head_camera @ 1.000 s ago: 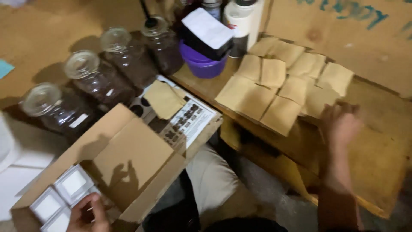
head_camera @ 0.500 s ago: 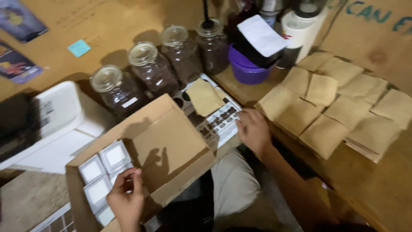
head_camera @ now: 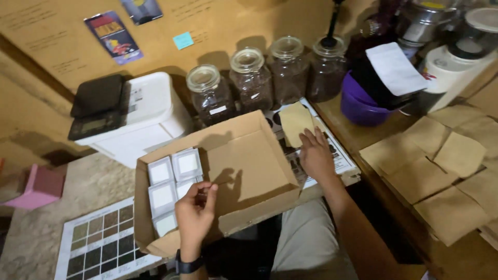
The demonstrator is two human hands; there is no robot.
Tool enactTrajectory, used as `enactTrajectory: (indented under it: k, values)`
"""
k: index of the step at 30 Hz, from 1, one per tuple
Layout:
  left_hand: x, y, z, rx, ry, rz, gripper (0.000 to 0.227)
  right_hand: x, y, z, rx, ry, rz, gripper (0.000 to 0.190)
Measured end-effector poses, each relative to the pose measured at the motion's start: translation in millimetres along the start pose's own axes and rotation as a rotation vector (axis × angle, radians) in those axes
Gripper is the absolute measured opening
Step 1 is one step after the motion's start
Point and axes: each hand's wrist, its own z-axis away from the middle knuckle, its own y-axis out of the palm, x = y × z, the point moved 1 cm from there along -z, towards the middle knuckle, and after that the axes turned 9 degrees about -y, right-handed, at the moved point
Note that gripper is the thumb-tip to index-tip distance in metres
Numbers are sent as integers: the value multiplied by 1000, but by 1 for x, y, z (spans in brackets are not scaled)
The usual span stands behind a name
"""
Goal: The person repeatedly picks small white packets from a cardboard box and places them into brown paper bags. They fold the top of each bag to close it and set the filled bags on a nearby table. The process is repeated for multiple packets throughout the clip.
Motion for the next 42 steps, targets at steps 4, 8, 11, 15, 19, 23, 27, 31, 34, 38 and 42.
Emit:
enactTrajectory:
  k: [4, 8, 11, 15, 19, 23, 27, 31, 34, 38, 42]
  values:
    - [-3, -1, 0, 11, 79, 26, 17, -5, 5, 4, -82, -6, -10, 41]
    - [-8, -3, 4, 23, 72, 26, 17, -14, 14, 11, -229, -47, -30, 31]
    - [-13, -6, 6, 30, 70, -30, 21, -6, 1, 7, -286, -90, -102, 25]
    - [-11, -6, 6, 26, 85, -57, 22, -5, 0, 9, -348, -92, -125, 17]
    - [-12, -5, 5, 34, 53, -24, 19, 7, -15, 8, -447, -33, -131, 10]
    - [-12, -6, 7, 22, 66, 7, 15, 12, -34, 9, -617, 141, -211, 9]
    - [-20, -10, 10, 37, 71, -12, 17, -2, -21, 12, -809, 290, -514, 13]
    - [-17, -10, 11, 59, 48, 22, 18, -2, -37, 11, -916, 458, -769, 18]
    - [-14, -10, 13, 72, 52, 31, 20, -27, -22, 19, -995, 565, -933, 15]
    - [-8, -9, 11, 87, 78, 46, 20, -30, -16, 20, -1042, 686, -1159, 10]
    - [-19, -12, 13, 99, 67, 66, 20, 51, -78, -2, -963, 720, -1298, 7]
